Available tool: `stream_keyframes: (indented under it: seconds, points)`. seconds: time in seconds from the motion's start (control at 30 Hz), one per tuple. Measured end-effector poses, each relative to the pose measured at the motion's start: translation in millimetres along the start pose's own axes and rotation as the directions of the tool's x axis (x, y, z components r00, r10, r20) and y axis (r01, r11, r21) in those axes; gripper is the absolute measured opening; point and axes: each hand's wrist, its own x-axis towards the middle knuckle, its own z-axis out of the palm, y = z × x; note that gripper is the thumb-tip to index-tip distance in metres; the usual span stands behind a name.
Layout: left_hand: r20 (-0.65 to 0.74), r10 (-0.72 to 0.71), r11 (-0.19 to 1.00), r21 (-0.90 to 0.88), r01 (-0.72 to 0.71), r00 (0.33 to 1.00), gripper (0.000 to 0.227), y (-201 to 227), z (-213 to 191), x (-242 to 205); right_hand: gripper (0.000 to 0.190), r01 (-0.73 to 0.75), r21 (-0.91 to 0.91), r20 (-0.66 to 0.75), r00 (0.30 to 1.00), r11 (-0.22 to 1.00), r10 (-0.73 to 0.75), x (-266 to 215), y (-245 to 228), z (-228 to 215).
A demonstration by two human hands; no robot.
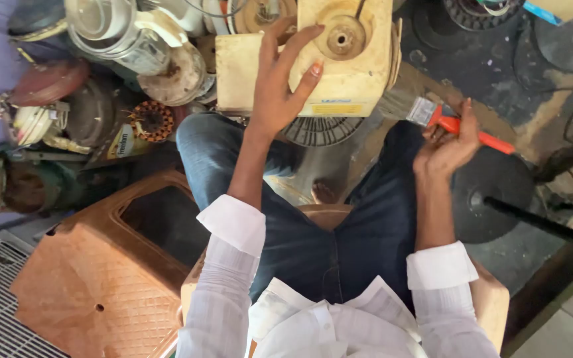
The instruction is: The person cleans the exterior of a white plastic appliance casing using a red brush and a screwdriver. They scrub the vents and surface, then flip the casing to clean the underside and motor housing area.
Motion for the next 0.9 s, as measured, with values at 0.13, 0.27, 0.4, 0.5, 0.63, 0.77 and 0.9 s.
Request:
stream_keyframes:
  seconds: [0.13,0.27,0.4,0.5,0.63,0.77,0.9]
  points:
    - [-0.017,-0.021,0.999,-0.043,0.02,1.0,0.04,1.6,-0.3,0.3,0.029,0.128,-0.179,0.039,0.992,0.975,-0.123,-3.4,-1.9,4.4]
    - [-0.037,-0.03,0.999,-0.032,0.029,0.999,0.041,2.2,0.0,-1.4,0.031,-0.165,0.321,0.209,0.973,0.933,0.1,-1.4,-4.0,-5.0]
    - [-0.03,-0.046,0.998,-0.037,0.045,0.998,0.041,3.3,0.1,1.2,0.034,-0.36,0.576,0.477,0.877,0.734,0.056,5.9,-12.7,-13.6]
    - [-0.042,-0.027,0.999,-0.024,0.026,0.999,0.041,2.9,0.0,-0.1,0.038,-0.41,0.471,0.458,0.871,0.781,0.181,6.7,-8.9,-6.7]
    - [-0.045,-0.029,1.0,-0.013,0.028,0.999,0.041,3.3,2.3,0.3,0.037,-0.043,0.026,0.107,0.993,0.999,0.04,0.7,-5.9,2.7]
    - [-0.059,-0.044,0.996,-0.081,0.039,0.997,0.04,6.9,1.3,-0.5,0.04,0.184,-0.264,0.184,0.973,0.947,-0.138,-3.5,-6.9,-0.3]
    - [-0.057,-0.045,0.996,-0.077,0.04,0.997,0.039,6.7,1.6,-0.3,0.038,-0.096,0.15,0.241,0.969,0.984,0.058,9.1,-3.4,-14.8]
